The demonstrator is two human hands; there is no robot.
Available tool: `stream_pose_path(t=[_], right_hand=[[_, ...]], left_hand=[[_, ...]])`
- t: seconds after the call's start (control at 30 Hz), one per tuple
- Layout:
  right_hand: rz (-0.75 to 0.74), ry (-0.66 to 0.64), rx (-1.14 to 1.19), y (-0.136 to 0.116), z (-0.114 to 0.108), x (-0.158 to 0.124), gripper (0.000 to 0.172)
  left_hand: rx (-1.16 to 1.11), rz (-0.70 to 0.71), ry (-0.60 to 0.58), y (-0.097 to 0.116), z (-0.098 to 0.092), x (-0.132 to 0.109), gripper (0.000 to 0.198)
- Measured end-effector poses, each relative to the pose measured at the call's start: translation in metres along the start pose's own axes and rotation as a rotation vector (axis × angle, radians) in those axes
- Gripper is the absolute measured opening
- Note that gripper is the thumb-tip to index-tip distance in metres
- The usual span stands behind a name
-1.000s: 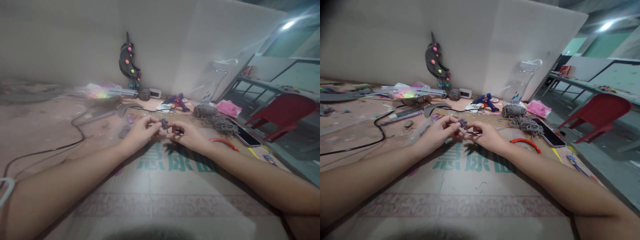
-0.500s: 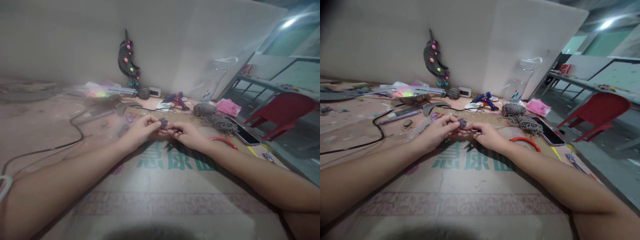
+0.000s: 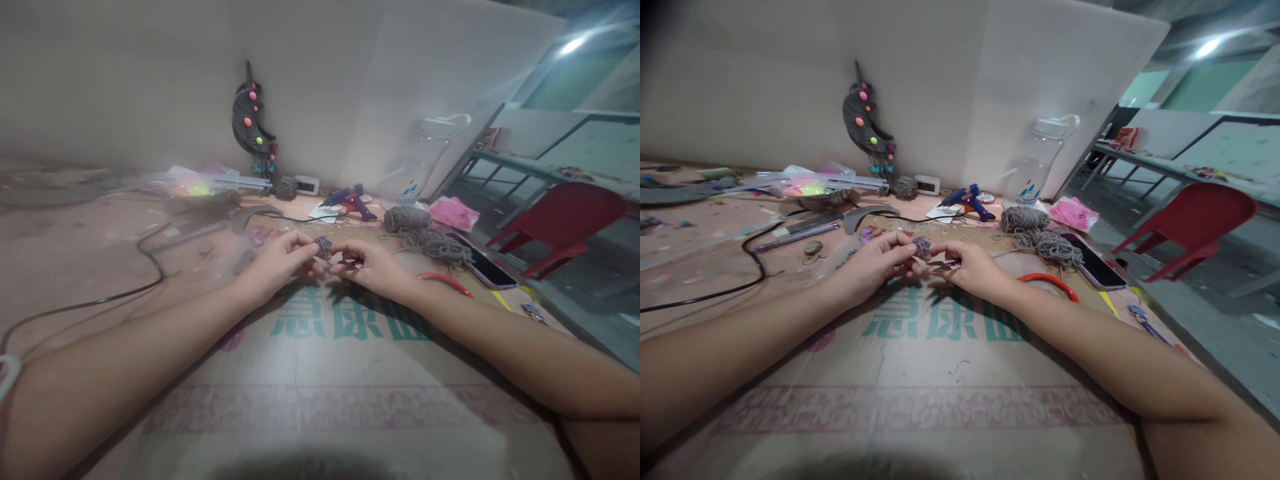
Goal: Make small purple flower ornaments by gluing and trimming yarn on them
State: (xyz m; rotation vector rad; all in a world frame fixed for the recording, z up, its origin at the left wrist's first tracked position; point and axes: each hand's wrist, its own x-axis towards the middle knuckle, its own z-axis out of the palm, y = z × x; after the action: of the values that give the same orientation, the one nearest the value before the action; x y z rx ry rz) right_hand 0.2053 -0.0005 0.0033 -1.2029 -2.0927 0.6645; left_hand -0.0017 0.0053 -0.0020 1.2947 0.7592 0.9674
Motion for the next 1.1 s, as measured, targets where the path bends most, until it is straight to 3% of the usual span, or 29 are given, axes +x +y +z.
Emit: stream_pose_path(t=[0.33, 0.57, 0.8, 1.1], right_hand=[[0.047, -0.075, 0.073, -0.008, -0.003, 0.0, 0.025], [0.072, -0.088, 0.118, 0.001, 0.001, 0.0, 0.017], [0.07, -0.101, 0.133, 0.003, 0.0, 0.001, 0.02], [0.055, -0.193, 0.133, -0.005, -0.002, 0.001, 0.036]], left_hand=[[0.057, -0.006, 0.005, 0.005, 0.002, -0.003, 0.024], [-0.105, -0.063, -0.031, 0.003, 0.002, -0.001, 0.026], [-0.122, -0.05, -0.025, 0.002, 0.002, 0.0, 0.026], [-0.134, -0.063, -0.021, 0.003, 0.003, 0.0, 0.027]])
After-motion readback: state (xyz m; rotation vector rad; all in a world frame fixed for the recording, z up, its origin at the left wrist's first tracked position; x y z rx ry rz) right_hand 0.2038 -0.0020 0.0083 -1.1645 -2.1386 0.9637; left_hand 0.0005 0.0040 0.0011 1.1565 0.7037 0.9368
